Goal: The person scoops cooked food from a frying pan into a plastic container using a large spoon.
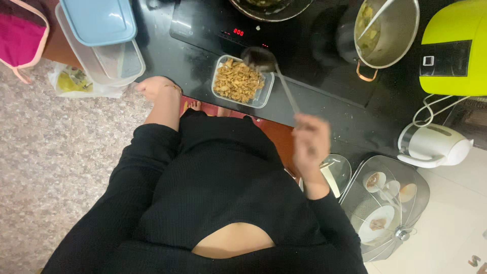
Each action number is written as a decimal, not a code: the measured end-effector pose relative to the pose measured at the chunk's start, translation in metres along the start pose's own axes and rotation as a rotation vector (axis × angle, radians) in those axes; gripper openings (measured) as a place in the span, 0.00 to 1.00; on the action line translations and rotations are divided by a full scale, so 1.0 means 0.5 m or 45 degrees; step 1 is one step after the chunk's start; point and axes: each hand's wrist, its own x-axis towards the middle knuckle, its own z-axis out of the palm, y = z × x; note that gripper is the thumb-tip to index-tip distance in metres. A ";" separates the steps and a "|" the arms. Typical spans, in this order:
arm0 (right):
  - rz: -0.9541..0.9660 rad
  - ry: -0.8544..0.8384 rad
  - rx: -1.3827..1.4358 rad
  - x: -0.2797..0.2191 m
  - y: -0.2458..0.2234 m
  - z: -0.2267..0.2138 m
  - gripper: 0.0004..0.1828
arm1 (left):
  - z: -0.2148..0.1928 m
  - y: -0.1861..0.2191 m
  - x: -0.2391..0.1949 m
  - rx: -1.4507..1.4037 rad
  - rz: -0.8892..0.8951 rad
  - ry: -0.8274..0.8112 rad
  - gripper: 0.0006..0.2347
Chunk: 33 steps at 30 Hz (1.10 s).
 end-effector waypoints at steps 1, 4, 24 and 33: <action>0.000 -0.001 -0.002 0.029 0.015 0.005 0.13 | 0.007 -0.006 0.009 0.001 -0.001 -0.001 0.32; 0.454 0.351 0.323 0.107 0.076 0.011 0.12 | 0.024 -0.025 0.035 -0.006 0.038 0.003 0.32; -0.152 0.207 0.235 0.343 0.361 0.208 0.08 | 0.051 -0.032 0.109 -0.103 -0.054 0.134 0.37; 0.084 0.220 0.380 0.297 0.372 0.208 0.08 | 0.059 -0.031 0.114 -0.154 -0.081 0.190 0.39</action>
